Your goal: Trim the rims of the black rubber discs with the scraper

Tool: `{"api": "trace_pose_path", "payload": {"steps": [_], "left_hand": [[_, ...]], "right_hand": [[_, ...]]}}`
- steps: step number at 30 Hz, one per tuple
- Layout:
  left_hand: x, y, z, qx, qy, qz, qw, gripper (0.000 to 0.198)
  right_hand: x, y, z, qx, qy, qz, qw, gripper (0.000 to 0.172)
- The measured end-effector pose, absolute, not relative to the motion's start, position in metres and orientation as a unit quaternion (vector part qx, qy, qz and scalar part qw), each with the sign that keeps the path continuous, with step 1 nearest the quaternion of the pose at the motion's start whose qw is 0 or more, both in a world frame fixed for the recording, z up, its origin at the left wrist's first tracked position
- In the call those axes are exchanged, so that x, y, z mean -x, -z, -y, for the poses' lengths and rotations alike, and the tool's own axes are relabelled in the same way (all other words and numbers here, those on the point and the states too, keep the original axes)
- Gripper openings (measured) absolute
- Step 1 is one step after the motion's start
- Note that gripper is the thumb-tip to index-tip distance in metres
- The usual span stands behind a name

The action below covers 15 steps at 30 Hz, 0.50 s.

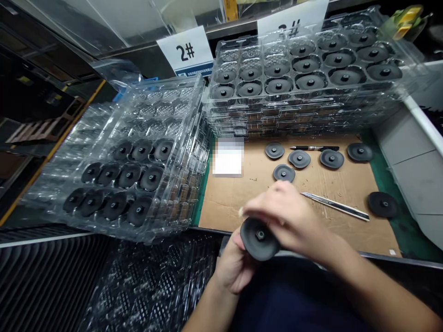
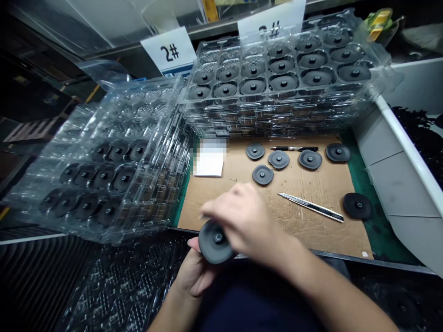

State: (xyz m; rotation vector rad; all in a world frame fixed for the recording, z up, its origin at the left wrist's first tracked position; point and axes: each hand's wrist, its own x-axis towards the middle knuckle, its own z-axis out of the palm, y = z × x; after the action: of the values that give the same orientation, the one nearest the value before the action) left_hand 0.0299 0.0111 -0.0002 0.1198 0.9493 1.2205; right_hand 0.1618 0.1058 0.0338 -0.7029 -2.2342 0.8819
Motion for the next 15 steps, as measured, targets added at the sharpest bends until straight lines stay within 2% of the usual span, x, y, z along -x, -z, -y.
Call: {"api": "trace_pose_path", "payload": {"steps": [2, 4, 10, 12, 15], "left_hand": [[-0.026, -0.003, -0.011, -0.045, -0.524, -0.379, 0.762, 0.064], [-0.023, -0.005, -0.011, -0.041, -0.512, -0.333, 0.791, 0.068], [-0.019, -0.001, -0.012, -0.02, -0.512, -0.312, 0.8, 0.078], [-0.019, 0.0, -0.013, -0.018, -0.515, -0.313, 0.798, 0.076], [-0.022, 0.001, -0.015, -0.02, -0.53, -0.319, 0.786, 0.066]], "right_hand": [[-0.167, -0.017, -0.116, 0.373, -0.361, 0.806, 0.284, 0.02], [-0.17, 0.006, -0.119, 0.435, -0.406, 0.762, 0.255, 0.02], [-0.167, 0.071, -0.093, 0.452, -0.45, 0.74, 0.212, 0.019], [-0.17, 0.072, -0.09, 0.464, -0.453, 0.729, 0.219, 0.019], [-0.175, 0.044, -0.091, 0.506, -0.439, 0.699, 0.251, 0.023]]}}
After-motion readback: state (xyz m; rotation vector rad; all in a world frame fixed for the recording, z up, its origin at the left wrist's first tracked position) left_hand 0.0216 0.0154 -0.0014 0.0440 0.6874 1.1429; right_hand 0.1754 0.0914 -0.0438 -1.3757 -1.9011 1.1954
